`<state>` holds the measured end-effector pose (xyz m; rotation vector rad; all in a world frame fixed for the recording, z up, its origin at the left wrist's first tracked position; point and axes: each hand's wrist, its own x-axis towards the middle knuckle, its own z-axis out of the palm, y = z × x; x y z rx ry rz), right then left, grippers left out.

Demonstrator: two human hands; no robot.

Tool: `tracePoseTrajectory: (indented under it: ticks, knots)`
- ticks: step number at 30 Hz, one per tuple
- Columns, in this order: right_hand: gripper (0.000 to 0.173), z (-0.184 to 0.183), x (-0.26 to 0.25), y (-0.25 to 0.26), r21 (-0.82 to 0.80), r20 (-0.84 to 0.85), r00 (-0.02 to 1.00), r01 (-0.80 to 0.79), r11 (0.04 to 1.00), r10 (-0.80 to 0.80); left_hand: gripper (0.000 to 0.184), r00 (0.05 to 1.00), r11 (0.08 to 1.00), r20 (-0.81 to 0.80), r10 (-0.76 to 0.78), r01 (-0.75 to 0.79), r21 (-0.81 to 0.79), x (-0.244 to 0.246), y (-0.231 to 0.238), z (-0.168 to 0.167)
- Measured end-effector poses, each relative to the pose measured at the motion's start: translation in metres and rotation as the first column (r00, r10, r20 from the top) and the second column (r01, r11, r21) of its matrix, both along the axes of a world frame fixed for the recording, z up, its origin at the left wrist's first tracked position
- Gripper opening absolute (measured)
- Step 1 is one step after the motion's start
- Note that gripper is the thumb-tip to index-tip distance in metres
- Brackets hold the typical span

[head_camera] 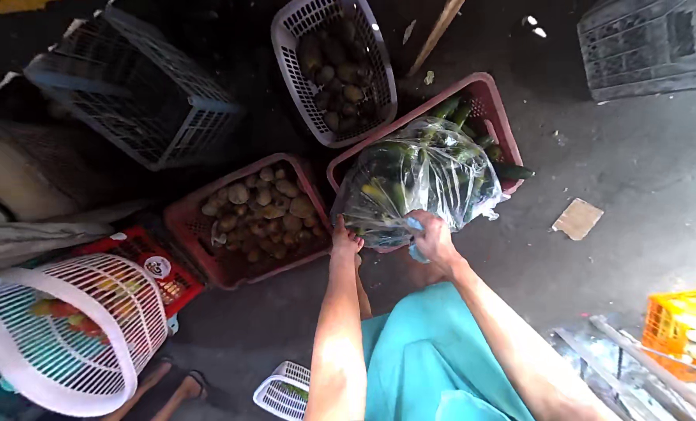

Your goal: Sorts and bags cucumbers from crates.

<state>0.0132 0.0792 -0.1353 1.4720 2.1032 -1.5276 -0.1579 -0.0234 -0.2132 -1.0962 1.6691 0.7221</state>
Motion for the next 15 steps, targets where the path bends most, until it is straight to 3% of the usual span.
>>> tracePoseTrajectory:
  ticks: [2,5,8,10,12,15]
  knots:
    - [0.016,-0.016,0.001,0.004,-0.041,-0.121,0.983,0.136,0.990,-0.140,0.066,1.000,1.000,-0.005,0.022,-0.022,0.000,-0.006,0.004,-0.005]
    - [0.014,-0.020,-0.017,0.004,-0.257,-0.271,0.909,0.249,0.934,-0.316,0.052,1.000,1.000,-0.017,0.000,-0.001,-0.021,-0.011,0.008,-0.011]
    - [0.010,-0.004,-0.046,-0.014,-0.506,-0.219,0.816,0.373,0.778,-0.534,0.032,0.998,1.000,-0.061,-0.021,0.019,-0.021,-0.010,-0.001,-0.018]
    - [0.011,0.010,-0.045,-0.020,-0.553,-0.174,0.774,0.434,0.711,-0.608,0.031,0.992,1.000,-0.124,0.021,-0.020,0.008,-0.006,-0.002,-0.011]
    - [0.010,0.021,-0.024,-0.028,-0.559,-0.128,0.709,0.526,0.641,-0.693,0.034,0.970,0.979,-0.140,0.201,-0.194,0.062,0.004,0.001,0.009]
    - [0.014,0.036,0.008,-0.031,-0.577,-0.049,0.546,0.668,0.470,-0.836,0.032,0.842,0.841,-0.113,0.527,-0.498,0.211,0.024,0.007,0.042]
